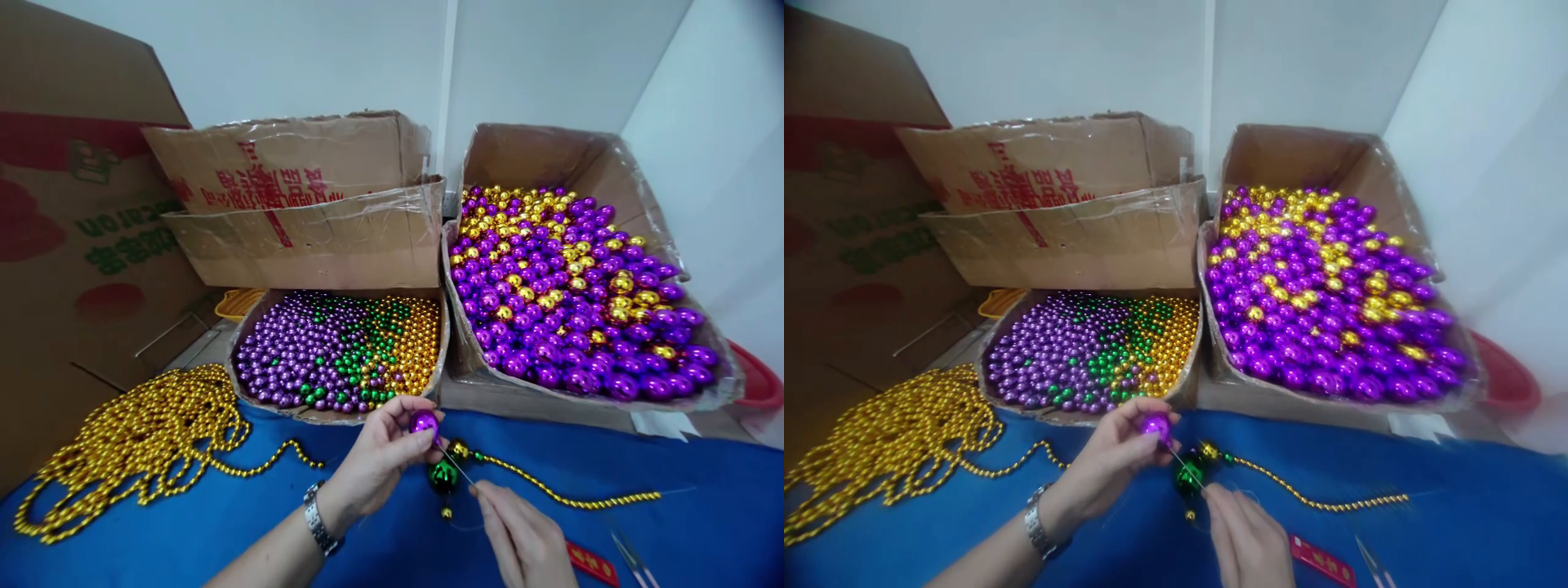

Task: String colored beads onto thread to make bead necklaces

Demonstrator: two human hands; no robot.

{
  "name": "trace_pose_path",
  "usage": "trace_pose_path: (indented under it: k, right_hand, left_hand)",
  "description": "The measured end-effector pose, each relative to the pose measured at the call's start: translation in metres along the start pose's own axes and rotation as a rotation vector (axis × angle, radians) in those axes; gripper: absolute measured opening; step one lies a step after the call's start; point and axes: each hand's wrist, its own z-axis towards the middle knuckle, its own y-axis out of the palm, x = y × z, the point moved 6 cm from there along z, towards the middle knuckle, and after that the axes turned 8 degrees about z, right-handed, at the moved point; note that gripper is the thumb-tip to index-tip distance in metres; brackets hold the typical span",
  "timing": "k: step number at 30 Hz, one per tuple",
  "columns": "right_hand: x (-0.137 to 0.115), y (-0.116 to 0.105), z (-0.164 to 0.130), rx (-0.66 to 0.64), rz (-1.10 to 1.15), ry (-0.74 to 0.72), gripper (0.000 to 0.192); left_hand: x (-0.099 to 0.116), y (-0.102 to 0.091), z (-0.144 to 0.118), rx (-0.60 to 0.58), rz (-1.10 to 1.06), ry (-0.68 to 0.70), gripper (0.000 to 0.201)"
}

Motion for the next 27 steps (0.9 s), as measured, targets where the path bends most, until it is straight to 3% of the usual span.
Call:
trace_pose_path:
  k: [27]
  right_hand:
    - [-0.0049, 0.0017, 0.0024, 0.008, -0.061, -0.053, 0.022]
  left_hand:
    - [0.0014, -0.0031, -0.0053, 0.038, 0.031, 0.020, 0.028]
